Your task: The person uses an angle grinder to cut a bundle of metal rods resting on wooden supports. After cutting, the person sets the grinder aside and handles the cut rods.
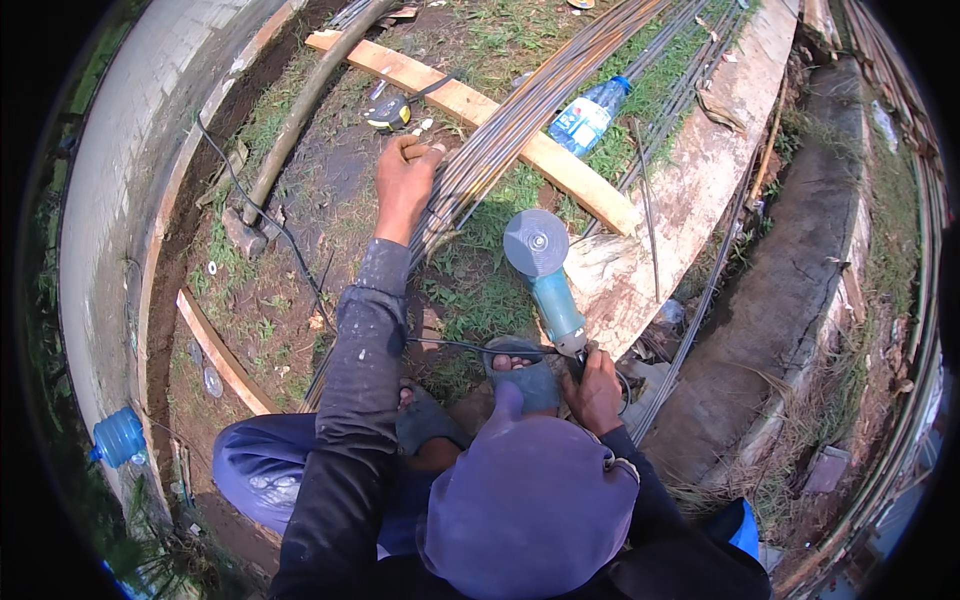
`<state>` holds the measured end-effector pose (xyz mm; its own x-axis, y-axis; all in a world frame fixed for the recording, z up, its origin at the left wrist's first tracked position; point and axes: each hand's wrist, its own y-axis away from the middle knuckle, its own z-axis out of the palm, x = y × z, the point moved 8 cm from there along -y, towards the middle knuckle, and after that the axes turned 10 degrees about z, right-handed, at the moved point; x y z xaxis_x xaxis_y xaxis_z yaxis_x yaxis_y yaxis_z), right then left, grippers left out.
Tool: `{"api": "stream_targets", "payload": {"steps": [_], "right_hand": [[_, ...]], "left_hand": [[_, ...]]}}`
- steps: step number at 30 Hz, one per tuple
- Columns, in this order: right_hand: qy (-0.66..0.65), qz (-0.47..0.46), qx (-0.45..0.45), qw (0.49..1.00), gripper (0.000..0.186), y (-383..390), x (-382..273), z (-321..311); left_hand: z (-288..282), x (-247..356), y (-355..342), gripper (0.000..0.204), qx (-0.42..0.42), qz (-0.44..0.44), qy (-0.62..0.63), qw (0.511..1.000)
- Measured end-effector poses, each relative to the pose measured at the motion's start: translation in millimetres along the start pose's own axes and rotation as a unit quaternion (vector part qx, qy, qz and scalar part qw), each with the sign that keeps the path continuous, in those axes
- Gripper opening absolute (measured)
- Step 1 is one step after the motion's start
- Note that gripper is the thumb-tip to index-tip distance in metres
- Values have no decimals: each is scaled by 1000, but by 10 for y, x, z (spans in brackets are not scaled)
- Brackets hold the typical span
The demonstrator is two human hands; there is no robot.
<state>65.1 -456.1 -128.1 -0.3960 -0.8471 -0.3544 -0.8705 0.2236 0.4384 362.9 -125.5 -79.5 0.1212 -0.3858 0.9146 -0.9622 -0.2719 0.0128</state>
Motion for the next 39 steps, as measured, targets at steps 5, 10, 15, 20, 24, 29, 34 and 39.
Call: {"api": "stream_targets", "payload": {"steps": [5, 10, 15, 20, 24, 29, 34, 39], "right_hand": [[-7, -20, -8, 1000, 61, 19, -101, -187], [-54, -38, 158, 985, 56, -393, 113, -731], [40, -27, 275, 960, 57, -1231, 399, -1102], [92, 49, 216, 971, 55, -1744, 572, -1108], [50, 35, 205, 977, 34, -1831, 623, -1098], [30, 19, 214, 976, 22, -1876, 650, -1074], [27, 21, 193, 981, 18, -1917, 697, -1083], [4, -52, 214, 975, 15, -1838, 792, -1136]], "left_hand": [[380, -70, -240, 69, -195, 49, -214, 956], [787, 21, -303, 93, -362, 80, -258, 892], [1177, 192, -229, 99, -413, 91, -405, 811], [1188, 164, -241, 92, -434, 68, -413, 798], [1198, 186, -296, 84, -427, 84, -378, 817], [1158, 203, -347, 89, -433, 61, -380, 815], [1141, 165, -486, 101, -453, 69, -370, 808], [1149, 137, -593, 91, -430, 139, -330, 829]]}}
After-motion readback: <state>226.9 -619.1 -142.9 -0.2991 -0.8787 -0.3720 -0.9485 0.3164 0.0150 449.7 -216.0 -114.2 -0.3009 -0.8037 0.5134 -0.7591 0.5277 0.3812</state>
